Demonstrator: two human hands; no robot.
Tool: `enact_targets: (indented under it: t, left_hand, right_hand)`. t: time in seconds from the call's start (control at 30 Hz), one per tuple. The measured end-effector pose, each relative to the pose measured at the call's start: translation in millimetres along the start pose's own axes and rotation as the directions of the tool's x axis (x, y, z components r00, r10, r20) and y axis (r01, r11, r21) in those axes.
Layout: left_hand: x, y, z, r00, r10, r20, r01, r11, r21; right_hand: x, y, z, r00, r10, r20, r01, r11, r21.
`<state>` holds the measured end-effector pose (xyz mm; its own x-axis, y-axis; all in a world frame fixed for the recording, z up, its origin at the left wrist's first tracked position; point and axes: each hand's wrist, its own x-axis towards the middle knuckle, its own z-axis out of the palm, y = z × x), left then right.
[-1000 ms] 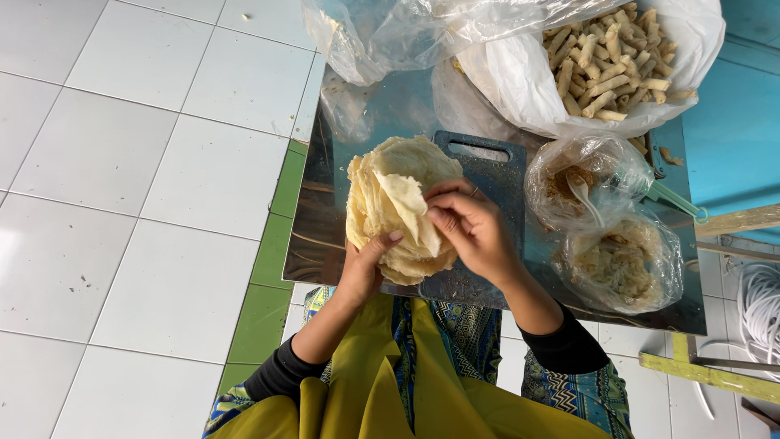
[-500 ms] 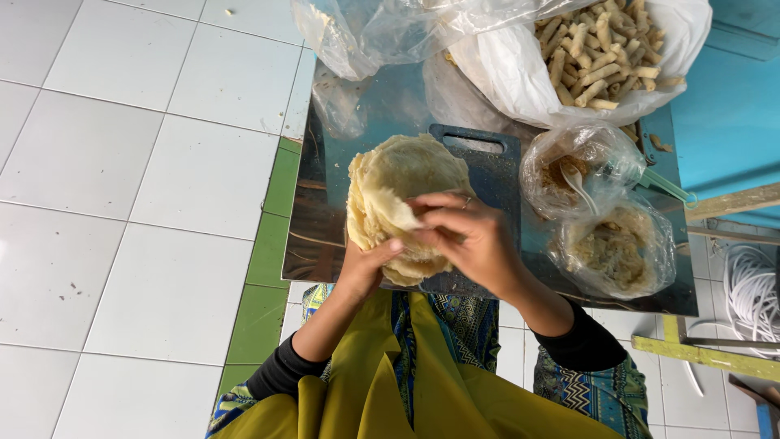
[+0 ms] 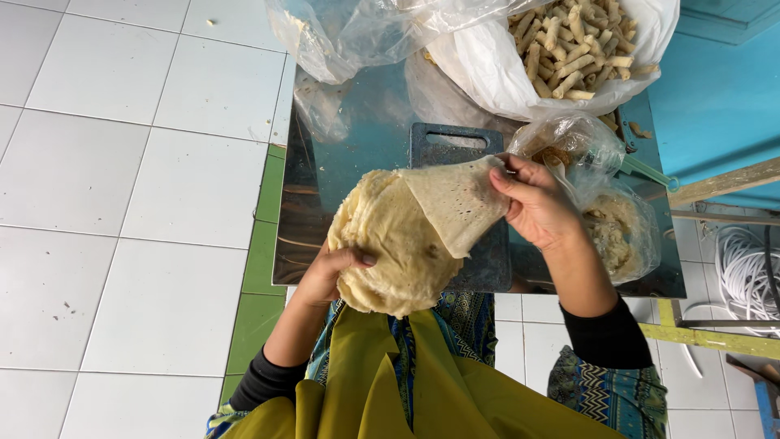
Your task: The person peels thin translucent sheets off thick fried dough discs by hand, one disc at a time, and stacks the separated sheets on the metal table while working through a pile of discs.
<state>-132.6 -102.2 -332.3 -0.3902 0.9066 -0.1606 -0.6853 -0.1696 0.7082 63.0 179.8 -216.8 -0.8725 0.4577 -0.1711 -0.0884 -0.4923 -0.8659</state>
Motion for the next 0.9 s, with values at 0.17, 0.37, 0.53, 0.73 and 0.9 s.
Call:
enact_targets:
  t: [0.17, 0.37, 0.53, 0.73, 0.9]
  left_hand:
    - [1.0, -5.8, -12.2, 0.999, -0.038, 0.007, 0.039, 0.996, -0.074]
    - [2.1, -5.7, -17.0, 0.997, -0.071, 0.018, 0.073, 0.962, -0.262]
    - [-6.3, 17.4, 8.1, 0.995, 0.053, -0.086, -0.084, 0.906, -0.415]
    - [-0.3, 20.8, 20.6, 0.917, 0.153, -0.368, -0.308, 0.858, -0.41]
    - [1.6, 7.0, 8.5, 0.913, 0.187, -0.362, -0.327, 0.867, -0.377]
  right_hand:
    - [-1.5, -21.0, -21.4, 0.995, -0.096, 0.012, 0.097, 0.995, -0.019]
    - [6.1, -70.2, -19.1, 0.987, -0.156, -0.04, 0.148, 0.975, -0.166]
    - [13.8, -105.6, -12.9, 0.925, -0.38, 0.007, 0.303, 0.728, -0.615]
    - [-5.3, -6.7, 24.8, 0.909, -0.197, 0.368, 0.365, -0.053, -0.93]
    - [-41.1, 56.9, 21.7, 0.812, -0.132, 0.568, 0.438, -0.506, -0.744]
